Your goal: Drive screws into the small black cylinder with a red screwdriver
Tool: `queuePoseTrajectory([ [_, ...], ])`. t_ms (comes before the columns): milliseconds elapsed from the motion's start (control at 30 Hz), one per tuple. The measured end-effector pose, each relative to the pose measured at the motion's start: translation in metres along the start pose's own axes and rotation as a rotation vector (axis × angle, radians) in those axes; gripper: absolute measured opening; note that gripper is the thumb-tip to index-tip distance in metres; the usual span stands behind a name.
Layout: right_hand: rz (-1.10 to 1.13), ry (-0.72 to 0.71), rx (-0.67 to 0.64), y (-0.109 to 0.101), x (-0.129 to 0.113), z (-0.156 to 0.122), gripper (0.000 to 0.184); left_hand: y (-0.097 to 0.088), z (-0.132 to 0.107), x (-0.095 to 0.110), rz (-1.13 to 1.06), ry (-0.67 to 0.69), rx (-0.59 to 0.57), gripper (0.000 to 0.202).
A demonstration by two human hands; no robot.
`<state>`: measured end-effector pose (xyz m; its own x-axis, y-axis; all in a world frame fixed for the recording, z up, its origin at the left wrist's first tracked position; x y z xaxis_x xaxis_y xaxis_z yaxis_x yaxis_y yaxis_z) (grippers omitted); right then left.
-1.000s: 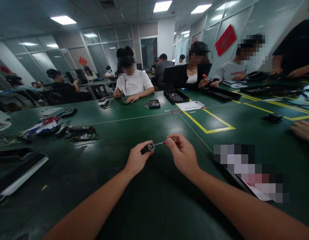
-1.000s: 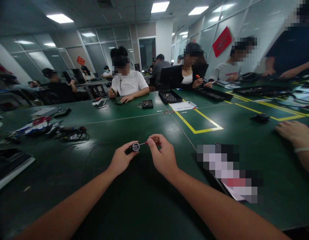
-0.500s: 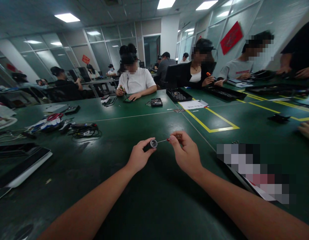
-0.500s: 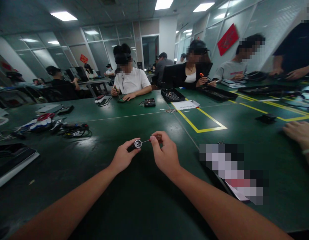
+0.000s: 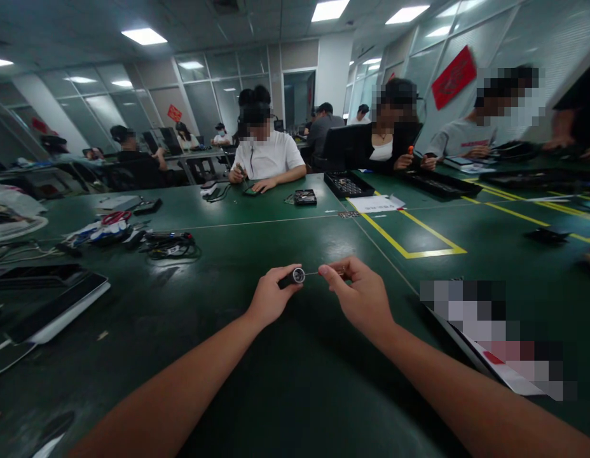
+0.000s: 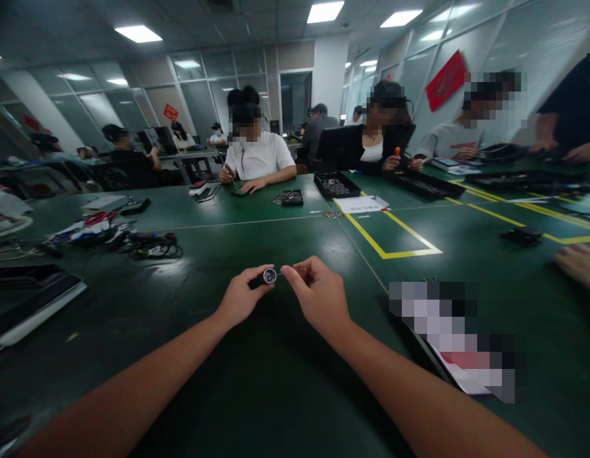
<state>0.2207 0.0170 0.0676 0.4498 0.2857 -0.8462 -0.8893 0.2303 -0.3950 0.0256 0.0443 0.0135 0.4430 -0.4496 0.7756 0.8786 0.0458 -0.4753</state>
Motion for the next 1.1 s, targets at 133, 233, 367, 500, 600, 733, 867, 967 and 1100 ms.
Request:
queuePoseTrajectory([
  [133,-0.143,-0.058,0.03,-0.002,-0.002,0.0,0.045,-0.001,0.0,0.002,0.0,0.001,0.001,0.045],
  [233,-0.166,-0.066,0.026,-0.002,-0.001,0.002,0.044,-0.002,0.0,0.002,0.006,0.005,0.004,0.045],
  [367,-0.13,-0.042,-0.046,0.001,0.0,0.005,0.032,-0.001,0.001,0.001,0.002,0.015,-0.01,0.044],
  [500,-0.073,-0.074,-0.122,0.008,-0.002,0.002,0.024,0.001,0.001,0.002,0.009,0.009,-0.04,0.042],
  [600,-0.038,-0.128,-0.153,0.012,-0.007,-0.003,0.02,0.001,0.002,0.0,0.013,0.011,-0.042,0.042],
  [733,-0.004,-0.188,-0.233,0.015,-0.012,-0.008,0.016,0.001,0.002,-0.006,-0.009,0.023,-0.02,0.043],
  [867,-0.008,-0.201,-0.264,0.014,-0.014,-0.009,0.014,0.001,0.003,-0.008,-0.01,0.023,-0.021,0.043],
  [967,-0.014,-0.178,-0.247,0.013,-0.012,-0.007,0.018,0.001,0.003,-0.003,-0.013,0.022,-0.029,0.042],
  [1100,0.021,-0.091,-0.158,0.011,-0.003,-0.003,0.041,0.002,0.002,0.001,0.016,0.031,-0.041,0.044],
])
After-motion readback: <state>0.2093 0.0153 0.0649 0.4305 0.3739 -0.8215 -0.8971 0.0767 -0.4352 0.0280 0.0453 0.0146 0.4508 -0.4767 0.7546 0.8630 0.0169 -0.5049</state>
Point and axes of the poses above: each hand's wrist, its own z-axis towards the middle knuckle, its own y-axis out of the palm, x = y × z, the point moved 6 cm from there along z, towards the middle knuckle, and after that the axes turned 6 degrees about y, right-handed, at the moved point
